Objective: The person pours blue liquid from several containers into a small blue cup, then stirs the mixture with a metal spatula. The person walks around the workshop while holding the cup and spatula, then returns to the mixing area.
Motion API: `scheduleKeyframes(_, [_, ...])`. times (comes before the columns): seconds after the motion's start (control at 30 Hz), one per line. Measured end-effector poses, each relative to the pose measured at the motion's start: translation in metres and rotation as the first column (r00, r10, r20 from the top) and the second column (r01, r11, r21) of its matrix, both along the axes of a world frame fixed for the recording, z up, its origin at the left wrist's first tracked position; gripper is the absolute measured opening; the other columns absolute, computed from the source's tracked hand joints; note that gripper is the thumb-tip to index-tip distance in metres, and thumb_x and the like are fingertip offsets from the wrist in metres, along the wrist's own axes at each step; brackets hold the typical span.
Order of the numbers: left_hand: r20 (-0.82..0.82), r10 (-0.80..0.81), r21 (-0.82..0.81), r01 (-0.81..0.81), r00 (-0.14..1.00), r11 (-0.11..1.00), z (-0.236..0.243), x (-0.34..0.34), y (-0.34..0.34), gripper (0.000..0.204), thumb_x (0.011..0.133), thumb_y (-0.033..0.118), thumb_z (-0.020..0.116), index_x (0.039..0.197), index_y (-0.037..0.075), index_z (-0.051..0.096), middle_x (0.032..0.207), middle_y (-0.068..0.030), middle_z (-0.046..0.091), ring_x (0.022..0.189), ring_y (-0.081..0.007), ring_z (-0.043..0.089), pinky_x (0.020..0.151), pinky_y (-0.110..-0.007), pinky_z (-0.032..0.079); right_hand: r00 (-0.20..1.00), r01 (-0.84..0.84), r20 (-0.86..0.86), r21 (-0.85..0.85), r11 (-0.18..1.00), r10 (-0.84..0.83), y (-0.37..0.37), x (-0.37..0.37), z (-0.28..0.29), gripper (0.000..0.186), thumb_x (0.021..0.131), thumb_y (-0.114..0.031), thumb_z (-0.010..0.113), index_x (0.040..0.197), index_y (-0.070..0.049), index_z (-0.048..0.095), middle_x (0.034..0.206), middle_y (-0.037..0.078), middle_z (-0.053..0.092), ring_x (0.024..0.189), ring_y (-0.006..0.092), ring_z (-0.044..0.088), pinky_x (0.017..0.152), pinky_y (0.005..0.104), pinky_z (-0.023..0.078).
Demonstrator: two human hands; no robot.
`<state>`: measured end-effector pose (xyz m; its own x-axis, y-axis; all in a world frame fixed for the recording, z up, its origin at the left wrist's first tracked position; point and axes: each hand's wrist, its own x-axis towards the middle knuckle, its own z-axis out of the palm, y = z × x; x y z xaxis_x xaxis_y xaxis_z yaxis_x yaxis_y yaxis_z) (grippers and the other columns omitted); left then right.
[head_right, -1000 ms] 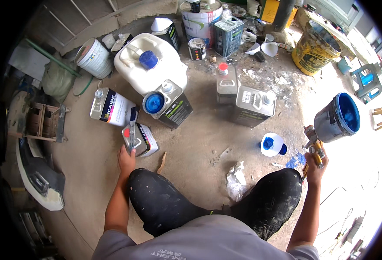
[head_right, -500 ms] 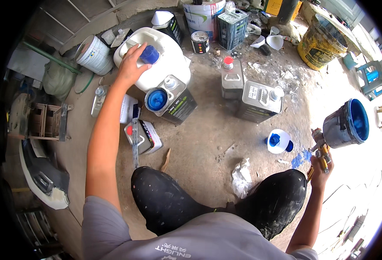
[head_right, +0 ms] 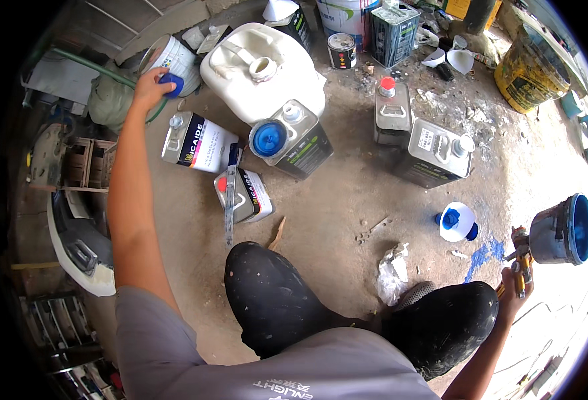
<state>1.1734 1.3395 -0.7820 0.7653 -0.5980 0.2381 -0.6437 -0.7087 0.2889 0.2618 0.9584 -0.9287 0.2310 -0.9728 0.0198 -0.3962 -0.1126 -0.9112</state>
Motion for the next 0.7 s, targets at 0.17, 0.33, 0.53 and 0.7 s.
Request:
scheduleKeyframes(0.17, [-0.099,0.118,-0.018,-0.12,0.988,0.993,-0.058,0.04,0.092,0.067,0.071,0.014,0.093,0.134,0.005,0.07,0.121,-0.018,0.075,0.11,-0.0292,0.072,0.099,-0.037,0.054,0.998,-0.05,-0.046,0.08,0.996,0.054,-0.013,-0.022,-0.014,0.032,0.086,-0.011,0.078,0.114,-0.001,0.066,0.089,-0.001,0.059,0.077,0.0081,0.052,0.067,0.0255,0.04])
scheduleKeyframes(0.33, [-0.1,0.167,-0.068,-0.174,0.981,0.982,-0.063,-0.013,0.041,0.071,0.077,0.012,0.09,0.141,-0.001,0.062,0.123,-0.0186,0.074,0.109,-0.0246,0.071,0.096,-0.035,0.055,0.998,-0.053,-0.03,-0.037,0.998,0.052,0.003,-0.012,0.008,0.037,0.086,-0.01,0.078,0.119,0.0,0.066,0.09,-0.001,0.058,0.078,0.0086,0.052,0.069,0.0259,0.041])
scheduleKeyframes(0.53, [0.03,-0.31,-0.212,0.309,0.95,0.927,-0.026,-0.109,-0.105,0.066,0.086,0.016,0.084,0.144,-0.001,0.06,0.122,-0.0166,0.074,0.103,-0.0205,0.071,0.092,-0.034,0.056,0.994,-0.008,-0.113,-0.062,0.998,0.001,0.008,0.001,0.017,0.037,0.084,-0.01,0.076,0.118,0.001,0.068,0.092,-0.001,0.061,0.081,0.0108,0.056,0.073,0.0286,0.044])
scheduleKeyframes(0.7, [-0.036,-0.503,-0.111,0.497,0.864,0.861,-0.055,-0.116,-0.179,0.064,0.087,0.02,0.082,0.144,0.0,0.059,0.128,-0.018,0.072,0.116,-0.0257,0.069,0.103,-0.035,0.051,1.0,0.03,0.003,0.046,0.999,-0.03,0.03,0.025,0.038,0.034,0.083,-0.006,0.078,0.115,0.0,0.069,0.092,0.0,0.065,0.083,0.0107,0.061,0.076,0.0284,0.047])
